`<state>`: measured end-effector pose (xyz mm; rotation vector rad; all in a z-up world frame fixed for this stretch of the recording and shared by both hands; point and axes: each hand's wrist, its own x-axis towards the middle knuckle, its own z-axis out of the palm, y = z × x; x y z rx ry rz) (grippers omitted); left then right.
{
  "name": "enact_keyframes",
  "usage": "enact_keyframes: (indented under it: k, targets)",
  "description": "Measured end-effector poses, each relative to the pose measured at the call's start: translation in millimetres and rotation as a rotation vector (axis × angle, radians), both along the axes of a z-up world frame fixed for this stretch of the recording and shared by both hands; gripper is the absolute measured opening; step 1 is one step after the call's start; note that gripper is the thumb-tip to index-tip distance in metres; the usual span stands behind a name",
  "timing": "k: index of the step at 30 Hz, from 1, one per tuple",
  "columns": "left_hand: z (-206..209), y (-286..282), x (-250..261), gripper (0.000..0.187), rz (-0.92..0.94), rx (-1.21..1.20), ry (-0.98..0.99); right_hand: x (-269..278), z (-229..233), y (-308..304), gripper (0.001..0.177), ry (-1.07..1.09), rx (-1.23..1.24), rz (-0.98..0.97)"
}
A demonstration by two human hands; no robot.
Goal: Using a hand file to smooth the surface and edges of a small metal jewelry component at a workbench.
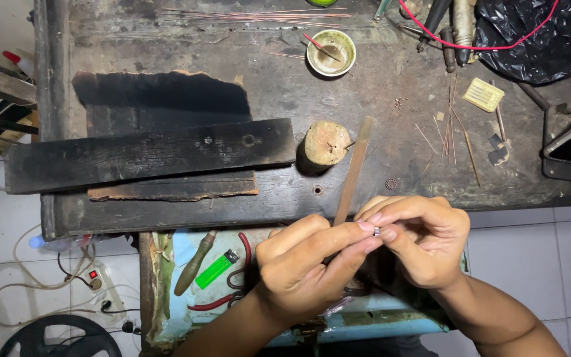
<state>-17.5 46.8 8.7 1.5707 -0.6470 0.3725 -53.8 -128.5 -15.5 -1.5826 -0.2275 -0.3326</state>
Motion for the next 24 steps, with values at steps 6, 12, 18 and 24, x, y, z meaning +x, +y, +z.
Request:
enact_keyframes:
  k: [6, 12, 18, 24]
  targets:
    - [0.1, -0.3, 0.3, 0.014, 0.001, -0.009, -0.001, -1.4, -2.4, -0.6, 0.017, 0.006, -0.005, -0.019]
    - [2.9, 0.9, 1.3, 0.011, -0.031, -0.005, 0.028, -0.2, -4.3, 0.9, 0.013, -0.040, 0.083, -0.032]
    - [2.3, -1.0, 1.2, 0.014, -0.023, -0.008, 0.028, 0.5, -5.6, 1.3, 0.012, -0.068, 0.058, -0.069]
    - [2.4, -3.3, 2.2, 0.012, 0.003, -0.024, 0.040, 2.9, -1.2, 1.4, 0.009, -0.089, -0.048, -0.102]
